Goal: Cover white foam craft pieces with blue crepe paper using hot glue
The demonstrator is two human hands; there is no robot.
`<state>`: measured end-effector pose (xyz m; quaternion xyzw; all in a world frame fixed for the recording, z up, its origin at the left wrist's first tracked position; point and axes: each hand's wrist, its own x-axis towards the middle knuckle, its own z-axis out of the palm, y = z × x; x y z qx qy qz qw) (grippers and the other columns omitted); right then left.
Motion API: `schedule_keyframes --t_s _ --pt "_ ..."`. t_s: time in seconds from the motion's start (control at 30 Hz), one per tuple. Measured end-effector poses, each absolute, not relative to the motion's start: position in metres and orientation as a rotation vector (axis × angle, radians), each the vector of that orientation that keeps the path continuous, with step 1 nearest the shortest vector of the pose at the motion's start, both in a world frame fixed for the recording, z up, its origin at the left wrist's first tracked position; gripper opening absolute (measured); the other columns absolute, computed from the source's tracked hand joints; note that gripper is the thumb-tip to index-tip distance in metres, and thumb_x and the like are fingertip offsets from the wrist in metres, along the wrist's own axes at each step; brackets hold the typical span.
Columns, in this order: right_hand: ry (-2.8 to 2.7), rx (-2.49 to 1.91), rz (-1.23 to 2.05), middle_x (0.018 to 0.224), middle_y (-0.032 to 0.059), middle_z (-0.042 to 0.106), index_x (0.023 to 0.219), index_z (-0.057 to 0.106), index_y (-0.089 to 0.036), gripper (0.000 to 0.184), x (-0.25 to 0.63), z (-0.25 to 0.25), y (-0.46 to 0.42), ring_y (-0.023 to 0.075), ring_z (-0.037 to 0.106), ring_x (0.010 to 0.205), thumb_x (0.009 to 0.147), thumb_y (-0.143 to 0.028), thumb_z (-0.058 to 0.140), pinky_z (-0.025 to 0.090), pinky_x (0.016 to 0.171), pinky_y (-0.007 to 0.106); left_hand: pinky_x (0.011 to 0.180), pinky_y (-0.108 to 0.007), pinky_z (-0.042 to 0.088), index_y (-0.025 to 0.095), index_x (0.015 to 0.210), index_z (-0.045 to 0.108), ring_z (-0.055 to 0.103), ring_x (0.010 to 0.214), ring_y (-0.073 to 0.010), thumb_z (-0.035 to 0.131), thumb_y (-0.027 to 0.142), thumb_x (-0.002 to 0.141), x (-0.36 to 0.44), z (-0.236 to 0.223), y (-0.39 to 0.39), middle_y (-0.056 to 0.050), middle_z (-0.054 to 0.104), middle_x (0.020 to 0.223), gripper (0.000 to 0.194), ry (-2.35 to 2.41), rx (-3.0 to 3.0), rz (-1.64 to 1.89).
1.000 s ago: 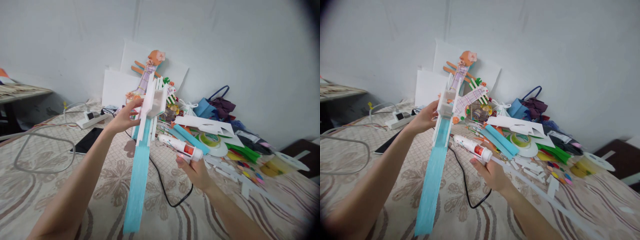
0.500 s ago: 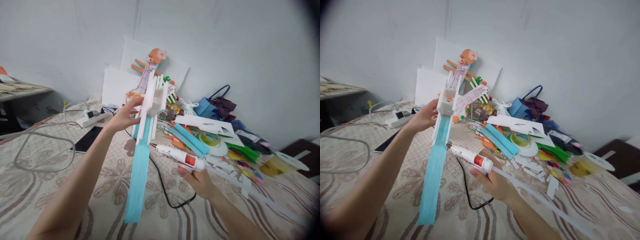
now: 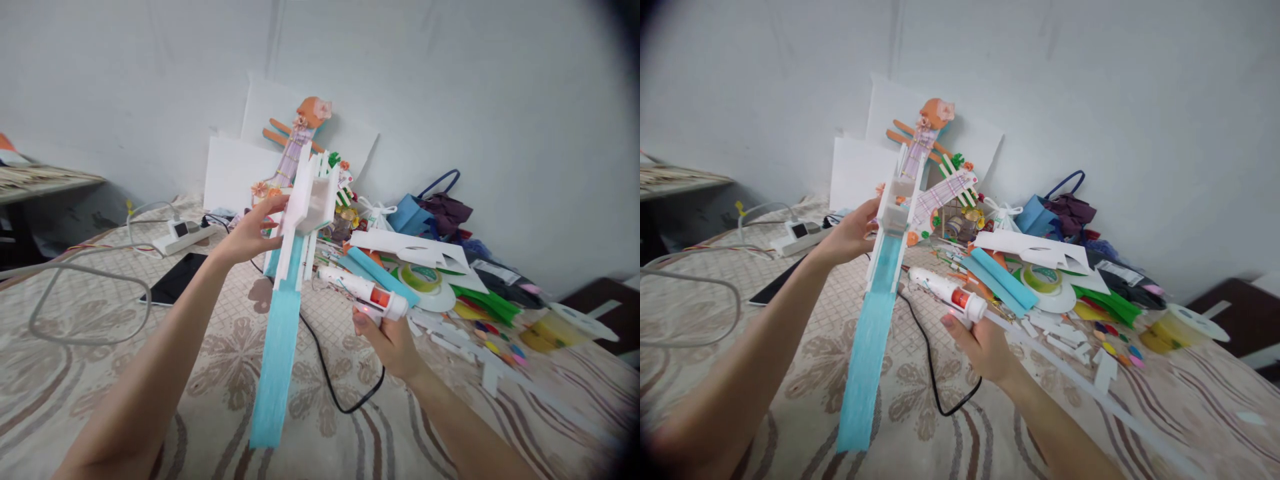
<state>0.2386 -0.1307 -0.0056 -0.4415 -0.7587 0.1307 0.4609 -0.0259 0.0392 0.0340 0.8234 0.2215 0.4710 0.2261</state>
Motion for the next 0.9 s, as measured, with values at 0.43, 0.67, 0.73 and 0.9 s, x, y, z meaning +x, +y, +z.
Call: schedule_keyframes --t_s 0.43,0.67,0.73,0.9 --pt "-1.799 -1.101 0.294 0.057 0.0008 0.054 0.066 0.055 -0.022 0.042 0.235 0.001 -0.116 0.0197 0.057 0.061 0.095 -0.052 0.050 0.049 0.061 0.033 0.102 -0.047 0.049 0.031 0.140 0.044 0.049 0.132 -0.0314 0.072 0.032 0.078 -0.026 0.036 0.038 -0.009 0.050 0.146 0.068 0.619 2.266 1.272" --pt "-1.789 -1.088 0.290 0.056 0.0006 0.054 0.066 0.054 -0.022 0.043 0.234 0.002 -0.111 0.0173 0.053 0.055 0.094 -0.054 0.050 0.046 0.056 0.031 0.101 -0.047 0.050 0.030 0.138 0.046 0.050 0.130 -0.0314 0.074 0.031 0.077 -0.025 0.037 0.038 -0.010 0.053 0.142 0.067 0.602 2.274 1.263" --pt "-1.787 -1.088 0.290 0.056 0.0010 0.054 0.065 0.055 -0.022 0.044 0.233 0.004 -0.111 0.0174 0.053 0.054 0.094 -0.056 0.050 0.046 0.055 0.031 0.101 -0.048 0.050 0.030 0.138 0.047 0.050 0.130 -0.0317 0.074 0.032 0.076 -0.025 0.038 0.037 -0.009 0.053 0.142 0.067 0.603 2.267 1.266" --pt "-1.812 -1.089 0.289 0.055 0.0003 0.052 0.064 0.055 -0.023 0.045 0.234 0.003 -0.117 0.0180 0.051 0.053 0.094 -0.056 0.050 0.046 0.055 0.032 0.101 -0.048 0.049 0.030 0.135 0.049 0.050 0.130 -0.0317 0.074 0.030 0.076 -0.025 0.038 0.037 -0.009 0.054 0.139 0.065 0.593 2.248 1.272"
